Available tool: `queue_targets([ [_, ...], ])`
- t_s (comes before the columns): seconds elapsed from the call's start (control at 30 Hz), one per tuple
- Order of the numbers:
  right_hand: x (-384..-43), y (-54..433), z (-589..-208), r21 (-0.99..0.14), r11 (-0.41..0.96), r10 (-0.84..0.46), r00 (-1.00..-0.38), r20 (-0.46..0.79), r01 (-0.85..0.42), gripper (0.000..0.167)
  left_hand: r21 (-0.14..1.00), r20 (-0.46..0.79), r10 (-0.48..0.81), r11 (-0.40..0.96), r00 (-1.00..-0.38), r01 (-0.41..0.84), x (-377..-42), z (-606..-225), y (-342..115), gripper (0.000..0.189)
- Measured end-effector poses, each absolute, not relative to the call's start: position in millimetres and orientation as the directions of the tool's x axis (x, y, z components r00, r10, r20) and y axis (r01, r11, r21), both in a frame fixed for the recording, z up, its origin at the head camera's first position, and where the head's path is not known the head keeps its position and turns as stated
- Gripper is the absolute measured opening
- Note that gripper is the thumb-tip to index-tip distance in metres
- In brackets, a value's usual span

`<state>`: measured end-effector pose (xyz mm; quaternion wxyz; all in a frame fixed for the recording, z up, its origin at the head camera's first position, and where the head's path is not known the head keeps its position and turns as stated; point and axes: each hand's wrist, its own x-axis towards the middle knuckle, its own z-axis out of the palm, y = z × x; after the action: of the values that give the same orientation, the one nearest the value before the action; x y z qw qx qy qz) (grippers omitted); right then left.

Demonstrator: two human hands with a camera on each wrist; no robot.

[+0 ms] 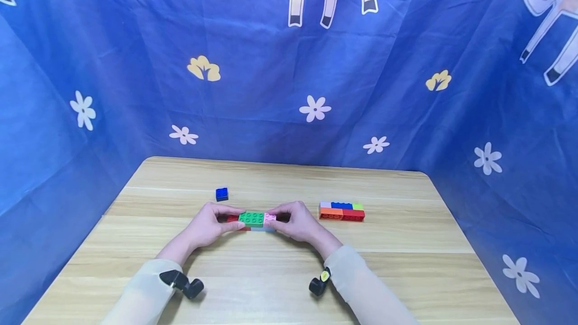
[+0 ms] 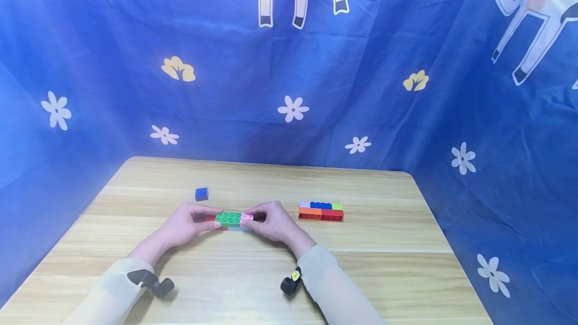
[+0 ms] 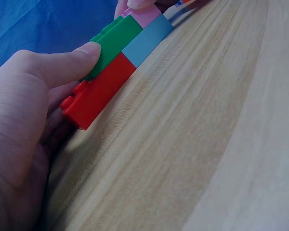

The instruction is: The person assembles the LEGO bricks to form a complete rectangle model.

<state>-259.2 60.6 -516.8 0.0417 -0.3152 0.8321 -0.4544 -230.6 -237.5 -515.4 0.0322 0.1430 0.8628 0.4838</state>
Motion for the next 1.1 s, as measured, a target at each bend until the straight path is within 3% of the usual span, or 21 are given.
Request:
queue_targets([
  [0.43,-263.5,59.6,-516.0,-0.809,0.363,-0.572,-0.796,0.198,-0.462,0.031,0.842,0.089,0.280,0.492,-0.956,0.222,-229.1,-513.5,-237.2,0.043],
  [1.1,-265.1,60.4,-508.8,-0.788,0.431,-0.597,-0.794,0.116,-0.439,0.032,0.845,0.072,0.309,0.487,-0.948,0.222,-231.7,-509.8,-237.4,0.039],
])
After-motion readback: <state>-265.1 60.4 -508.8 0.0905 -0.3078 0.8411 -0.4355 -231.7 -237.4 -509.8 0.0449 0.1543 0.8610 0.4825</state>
